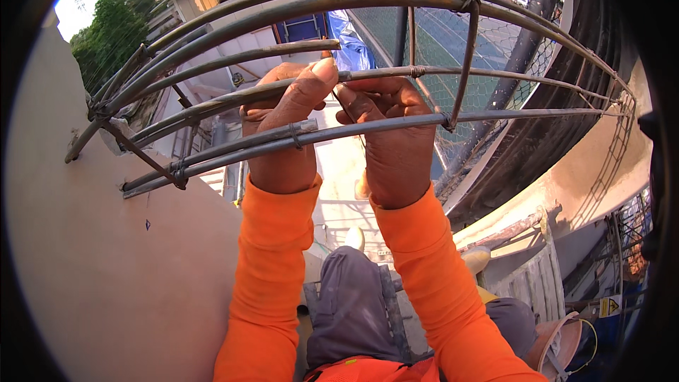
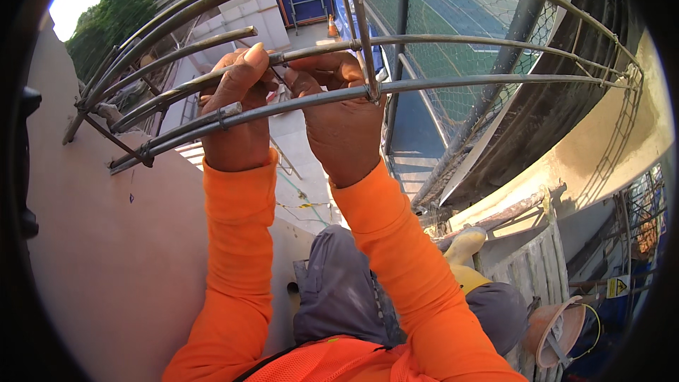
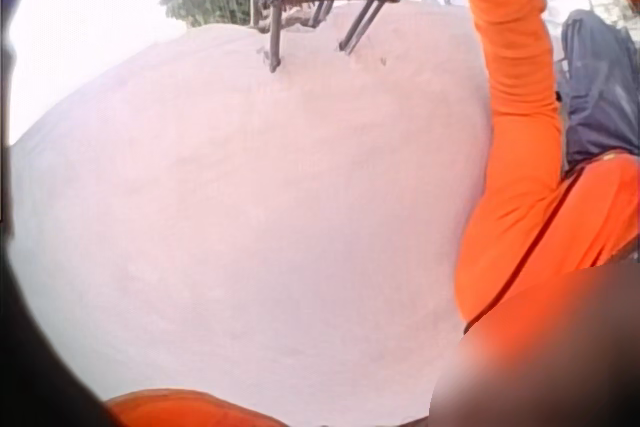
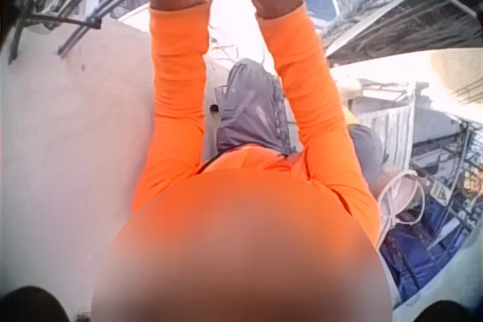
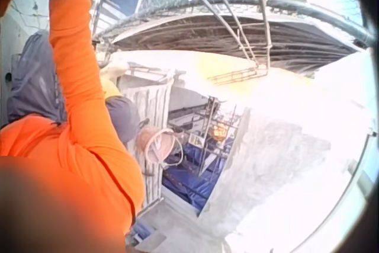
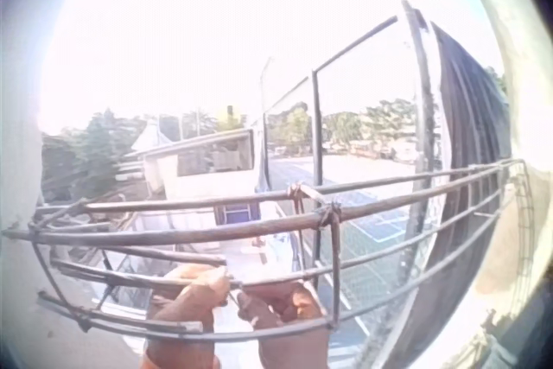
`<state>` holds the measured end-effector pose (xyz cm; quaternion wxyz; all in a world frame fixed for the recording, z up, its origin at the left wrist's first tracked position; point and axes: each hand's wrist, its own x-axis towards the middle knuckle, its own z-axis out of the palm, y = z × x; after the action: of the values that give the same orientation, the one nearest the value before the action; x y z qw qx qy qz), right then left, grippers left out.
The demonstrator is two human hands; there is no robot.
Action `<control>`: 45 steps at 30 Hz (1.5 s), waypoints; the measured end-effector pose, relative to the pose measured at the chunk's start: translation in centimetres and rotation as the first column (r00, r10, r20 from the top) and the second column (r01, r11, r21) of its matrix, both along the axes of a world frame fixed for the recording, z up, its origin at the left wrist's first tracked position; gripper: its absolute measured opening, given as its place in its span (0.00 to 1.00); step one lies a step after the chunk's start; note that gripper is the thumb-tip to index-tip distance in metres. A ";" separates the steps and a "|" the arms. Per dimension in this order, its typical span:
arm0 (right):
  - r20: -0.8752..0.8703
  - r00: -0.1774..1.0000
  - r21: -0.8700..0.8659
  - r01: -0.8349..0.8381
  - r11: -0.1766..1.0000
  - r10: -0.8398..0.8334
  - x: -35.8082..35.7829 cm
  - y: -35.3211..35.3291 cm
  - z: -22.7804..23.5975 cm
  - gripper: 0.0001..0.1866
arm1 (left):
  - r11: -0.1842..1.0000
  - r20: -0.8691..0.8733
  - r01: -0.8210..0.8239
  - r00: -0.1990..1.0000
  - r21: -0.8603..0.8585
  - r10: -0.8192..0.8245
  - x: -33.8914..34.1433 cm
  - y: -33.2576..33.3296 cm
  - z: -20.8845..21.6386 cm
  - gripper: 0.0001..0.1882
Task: The person secures metal scaffolding poles to a wall using wire ties. They wrap wire around the poles, twist it with pliers, and trim the excess. The person repeats this process at multiple connection points along the scaffolding frame.
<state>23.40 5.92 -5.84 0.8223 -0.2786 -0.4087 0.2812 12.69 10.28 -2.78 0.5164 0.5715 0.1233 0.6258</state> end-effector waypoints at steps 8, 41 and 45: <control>0.388 0.722 0.365 0.450 0.815 -0.572 -1.6 0.6 -1.7 0.15 | 0.833 -0.099 -0.196 0.953 0.517 0.286 -0.3 1.5 -1.2 0.10; 0.451 0.653 0.301 0.531 0.792 -0.609 -1.2 0.5 -2.0 0.17 | 0.990 0.008 0.134 0.991 -0.049 -0.134 -0.7 1.5 -0.2 0.10; 0.449 0.389 0.486 0.649 0.585 -0.804 -1.0 1.3 -1.2 0.12 | 0.976 0.019 0.211 0.977 -0.061 -0.210 -0.7 1.6 0.1 0.12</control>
<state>22.42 7.21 -7.04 0.6984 -0.4083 -0.5219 -0.2705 11.95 11.87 -2.71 0.5982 0.5610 0.0783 0.5669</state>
